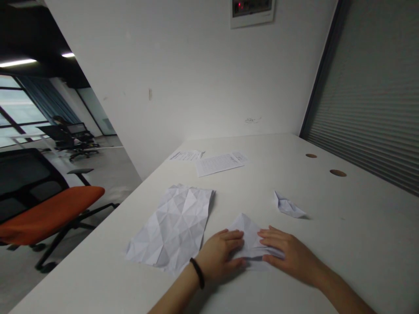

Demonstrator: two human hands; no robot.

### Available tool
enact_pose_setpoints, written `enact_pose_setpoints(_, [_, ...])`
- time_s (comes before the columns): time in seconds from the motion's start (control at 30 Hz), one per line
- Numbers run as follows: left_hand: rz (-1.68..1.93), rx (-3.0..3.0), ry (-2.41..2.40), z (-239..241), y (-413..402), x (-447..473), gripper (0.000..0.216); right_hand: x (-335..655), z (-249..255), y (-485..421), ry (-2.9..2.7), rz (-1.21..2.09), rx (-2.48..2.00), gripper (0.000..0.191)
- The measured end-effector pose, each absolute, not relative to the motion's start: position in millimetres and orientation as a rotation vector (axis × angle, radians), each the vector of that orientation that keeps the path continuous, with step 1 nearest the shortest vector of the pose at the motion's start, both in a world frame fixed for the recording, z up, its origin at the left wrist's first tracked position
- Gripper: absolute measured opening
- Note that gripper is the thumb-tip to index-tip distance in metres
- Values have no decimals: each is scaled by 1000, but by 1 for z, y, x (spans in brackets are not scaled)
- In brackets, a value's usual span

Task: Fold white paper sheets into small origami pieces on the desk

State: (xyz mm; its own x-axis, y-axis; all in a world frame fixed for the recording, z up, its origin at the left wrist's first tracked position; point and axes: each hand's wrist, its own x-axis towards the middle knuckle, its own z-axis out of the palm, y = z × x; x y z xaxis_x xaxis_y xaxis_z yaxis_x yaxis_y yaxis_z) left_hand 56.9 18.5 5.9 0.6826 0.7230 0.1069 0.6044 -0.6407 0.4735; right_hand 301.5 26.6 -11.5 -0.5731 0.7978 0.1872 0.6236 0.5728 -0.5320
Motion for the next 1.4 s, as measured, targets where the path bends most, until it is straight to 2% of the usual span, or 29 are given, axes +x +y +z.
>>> enact_pose_setpoints(0.1, [474,2376,1181,9,22,47,27,305,-9,29,-2293,608,-1220,25])
enact_pose_setpoints(0.23, [537,2254,1475,5,29,40,27,307,-15,35,-2112,597,-1390,25])
enact_pose_setpoints(0.4, [627,2363,1503,-7,32,48,34,304,-25,39,-2141,489,-1396,25])
enact_pose_setpoints(0.53, [544,2554,1527,-10,28,60,38,296,-25,36,-2198,433,-1386,30])
enact_pose_setpoints(0.7, [439,2749,1579,-7,22,72,32,288,-25,31,-2252,341,-1390,28])
enact_pose_setpoints(0.8, [396,2716,1499,-9,18,75,41,285,-29,30,-2180,354,-1475,37])
enact_pose_setpoints(0.97, [507,2432,1480,-22,14,76,61,283,-32,32,-2110,460,-1536,31])
enact_pose_setpoints(1.13, [652,2223,1439,-25,20,73,65,285,-28,33,-2118,577,-1477,28])
enact_pose_setpoints(1.3, [881,1970,1368,-17,22,68,82,284,-30,29,-2000,681,-1427,49])
enact_pose_setpoints(1.4, [920,1851,1289,-12,20,69,82,282,-36,31,-1877,628,-1385,57])
